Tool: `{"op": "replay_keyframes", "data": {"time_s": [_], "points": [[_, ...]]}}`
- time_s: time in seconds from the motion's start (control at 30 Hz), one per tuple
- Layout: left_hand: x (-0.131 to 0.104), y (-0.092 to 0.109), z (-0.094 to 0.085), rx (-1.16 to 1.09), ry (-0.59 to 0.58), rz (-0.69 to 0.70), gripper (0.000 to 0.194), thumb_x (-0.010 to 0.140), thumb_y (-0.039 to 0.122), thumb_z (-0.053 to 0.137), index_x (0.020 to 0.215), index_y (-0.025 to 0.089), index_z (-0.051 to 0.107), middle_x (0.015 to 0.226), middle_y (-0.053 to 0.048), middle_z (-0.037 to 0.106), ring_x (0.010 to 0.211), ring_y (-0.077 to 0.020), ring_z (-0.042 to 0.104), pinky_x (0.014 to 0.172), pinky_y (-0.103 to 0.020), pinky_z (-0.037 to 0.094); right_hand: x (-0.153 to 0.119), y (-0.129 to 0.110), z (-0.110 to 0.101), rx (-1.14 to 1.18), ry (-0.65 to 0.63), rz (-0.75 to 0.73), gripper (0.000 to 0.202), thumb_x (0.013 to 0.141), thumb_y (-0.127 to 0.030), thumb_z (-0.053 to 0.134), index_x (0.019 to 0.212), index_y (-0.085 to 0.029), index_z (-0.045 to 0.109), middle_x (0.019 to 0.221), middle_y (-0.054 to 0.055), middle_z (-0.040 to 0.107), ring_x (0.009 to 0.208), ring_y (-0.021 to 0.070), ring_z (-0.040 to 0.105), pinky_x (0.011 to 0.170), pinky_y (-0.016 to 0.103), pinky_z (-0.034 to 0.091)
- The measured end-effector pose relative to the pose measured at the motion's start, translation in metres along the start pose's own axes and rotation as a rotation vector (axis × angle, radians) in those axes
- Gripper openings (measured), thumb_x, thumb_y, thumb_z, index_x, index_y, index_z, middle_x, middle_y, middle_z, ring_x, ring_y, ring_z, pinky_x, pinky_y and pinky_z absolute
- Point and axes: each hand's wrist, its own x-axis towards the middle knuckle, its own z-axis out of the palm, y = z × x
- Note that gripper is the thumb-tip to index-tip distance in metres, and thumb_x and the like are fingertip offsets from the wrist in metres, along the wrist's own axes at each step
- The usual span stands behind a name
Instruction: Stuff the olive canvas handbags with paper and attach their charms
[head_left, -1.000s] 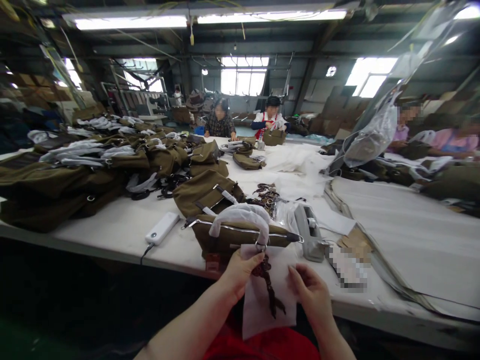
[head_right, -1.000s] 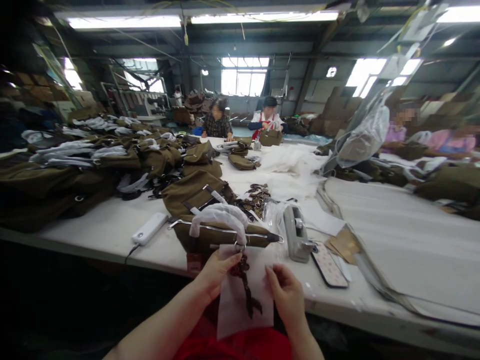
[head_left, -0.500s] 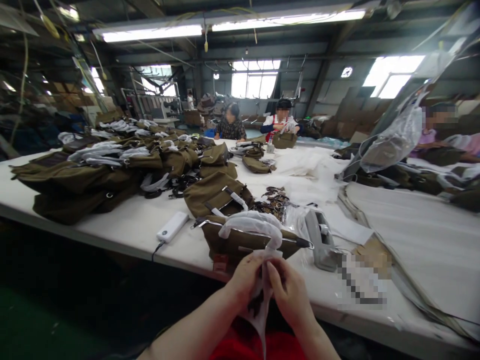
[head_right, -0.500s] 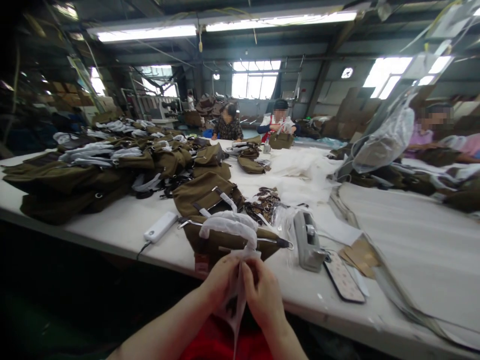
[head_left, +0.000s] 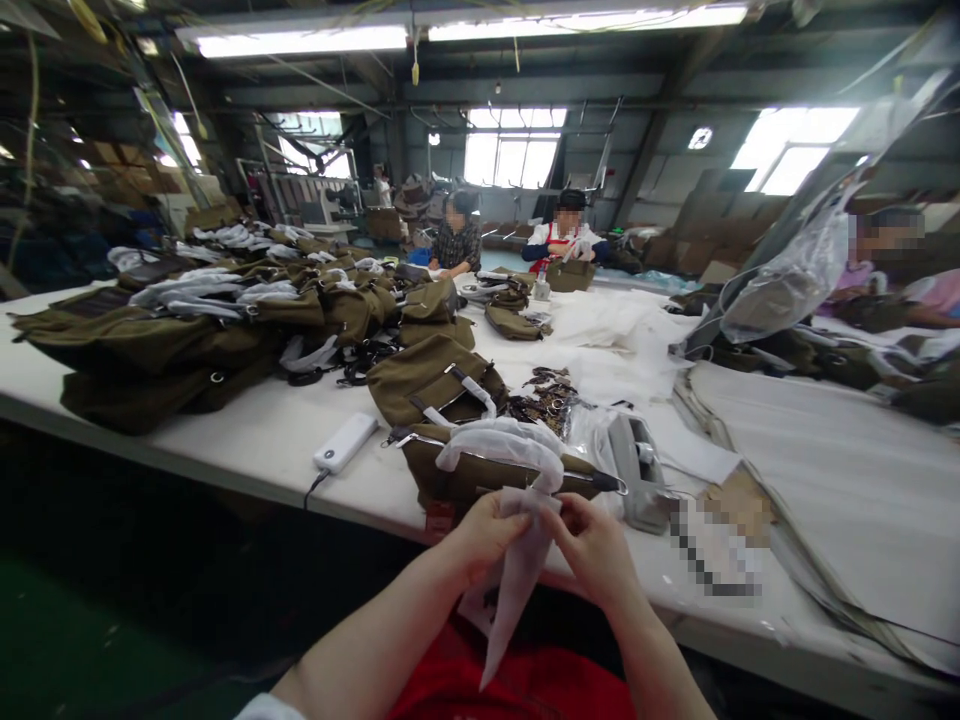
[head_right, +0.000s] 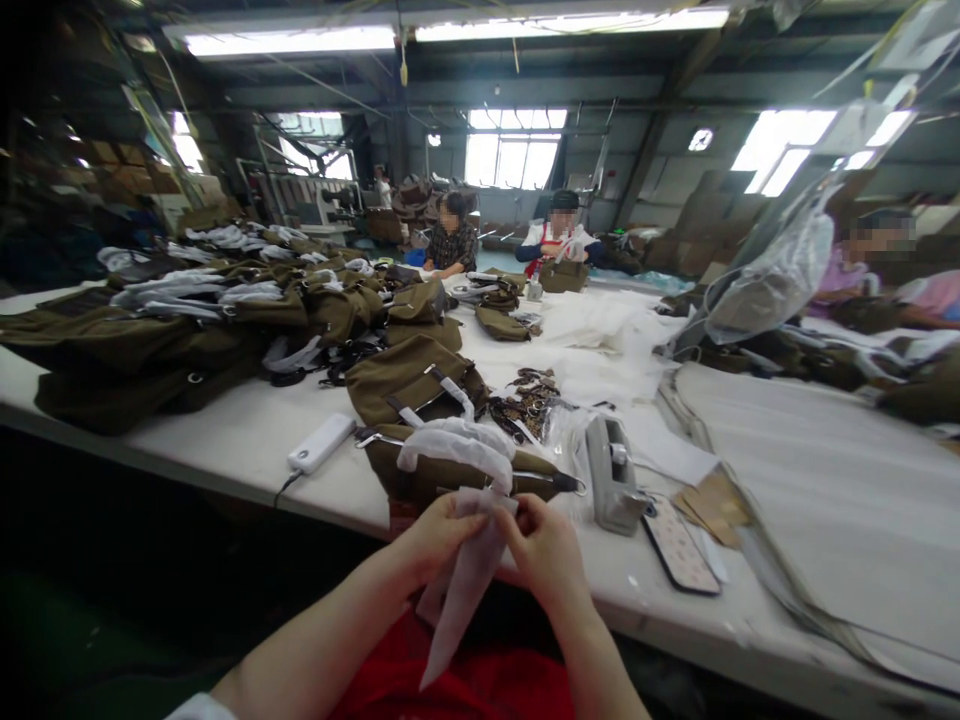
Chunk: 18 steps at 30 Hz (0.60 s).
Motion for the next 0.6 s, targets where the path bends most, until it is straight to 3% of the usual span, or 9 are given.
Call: {"op": "replay_keyframes", "data": {"time_s": [0.13, 0.27, 0.43, 0.6], "points": [[0.003, 0.009, -0.009, 0.342, 0.001, 0.089, 0.027, 0.071, 0.026, 0.068, 0.094, 0.013, 0.073, 0.093, -0.007, 0.074, 0.086, -0.0227, 0.066, 0.08, -0.033, 0.048, 0.009, -0.01, 0.005, -0.185, -0.021, 0.017, 0.032, 0.082, -0.052, 0.059, 0.074, -0.021, 0.064, 0.054, -0.002, 0.056, 0.052, 0.0159, 0.054, 0.051, 0.027, 0.031], [0.001, 0.022, -0.019, 0.79, 0.09, 0.121, 0.018, 0.074, 0.028, 0.064, 0.081, 0.014, 0.072, 0.078, -0.005, 0.072, 0.072, -0.0202, 0.063, 0.066, -0.029, 0.046, 0.011, -0.014, 0.007, -0.24, -0.063, 0.044, 0.03, 0.082, -0.05, 0.06, 0.074, -0.022, 0.065, 0.057, -0.001, 0.06, 0.056, 0.017, 0.057, 0.052, 0.027, 0.031], [-0.003, 0.029, -0.019, 0.833, 0.133, 0.174, 0.016, 0.076, 0.028, 0.06, 0.077, 0.016, 0.071, 0.071, -0.001, 0.07, 0.064, -0.0166, 0.059, 0.057, -0.025, 0.039, 0.012, -0.018, 0.005, -0.361, -0.118, -0.001, 0.04, 0.086, -0.055, 0.053, 0.068, -0.022, 0.064, 0.06, 0.004, 0.065, 0.057, 0.0197, 0.059, 0.052, 0.029, 0.03], [-0.005, 0.031, -0.015, 0.895, 0.115, 0.242, 0.017, 0.08, 0.027, 0.058, 0.077, 0.017, 0.072, 0.072, -0.003, 0.071, 0.064, -0.0176, 0.059, 0.057, -0.026, 0.036, 0.016, -0.013, 0.008, -0.258, -0.149, 0.027, 0.039, 0.084, -0.053, 0.053, 0.066, -0.021, 0.065, 0.055, 0.002, 0.062, 0.053, 0.0193, 0.059, 0.049, 0.028, 0.031]]}}
